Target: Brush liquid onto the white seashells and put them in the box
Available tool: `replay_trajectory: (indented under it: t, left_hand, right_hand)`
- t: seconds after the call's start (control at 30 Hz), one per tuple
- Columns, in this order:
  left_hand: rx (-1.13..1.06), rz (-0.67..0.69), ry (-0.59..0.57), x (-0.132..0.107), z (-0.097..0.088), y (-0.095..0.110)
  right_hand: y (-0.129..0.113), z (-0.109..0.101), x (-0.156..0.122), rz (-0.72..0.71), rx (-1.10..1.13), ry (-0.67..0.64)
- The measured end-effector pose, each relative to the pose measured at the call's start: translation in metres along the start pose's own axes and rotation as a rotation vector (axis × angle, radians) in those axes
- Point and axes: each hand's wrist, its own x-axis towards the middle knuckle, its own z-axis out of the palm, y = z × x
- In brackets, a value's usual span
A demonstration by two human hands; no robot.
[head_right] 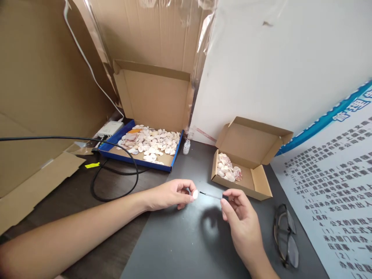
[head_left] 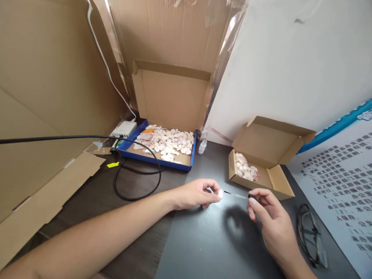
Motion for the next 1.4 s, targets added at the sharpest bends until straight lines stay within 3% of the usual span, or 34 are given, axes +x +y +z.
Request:
replay_trajectory:
  t: [0.37,0.53,0.93,1.3,1.4]
  left_hand:
    - [-0.049,-0.020,-0.006,0.000,0.003,0.002]
    - [-0.034,-0.017,-0.019,-0.001,0.002,0.003]
    - [0.050,-0.012,-0.044,-0.001,-0.002,0.002]
    - [0.112,-0.027,-0.025,-0.001,0.001,0.004]
    - [0.097,0.000,-0.033,-0.001,0.001,0.002]
  right_hand:
    - [-0.008,0.002,-0.001,-0.024,-0.053,-0.074]
    - [-0.012,0.004,-0.002,-0.074,-0.145,-0.008]
    - [-0.015,0.003,-0.002,-0.106,-0.076,-0.035]
    - [-0.018,0.003,-0.005,-0.145,-0.184,-0.062]
    - [-0.019,0.003,-0.003,-0.139,-0.204,-0.018]
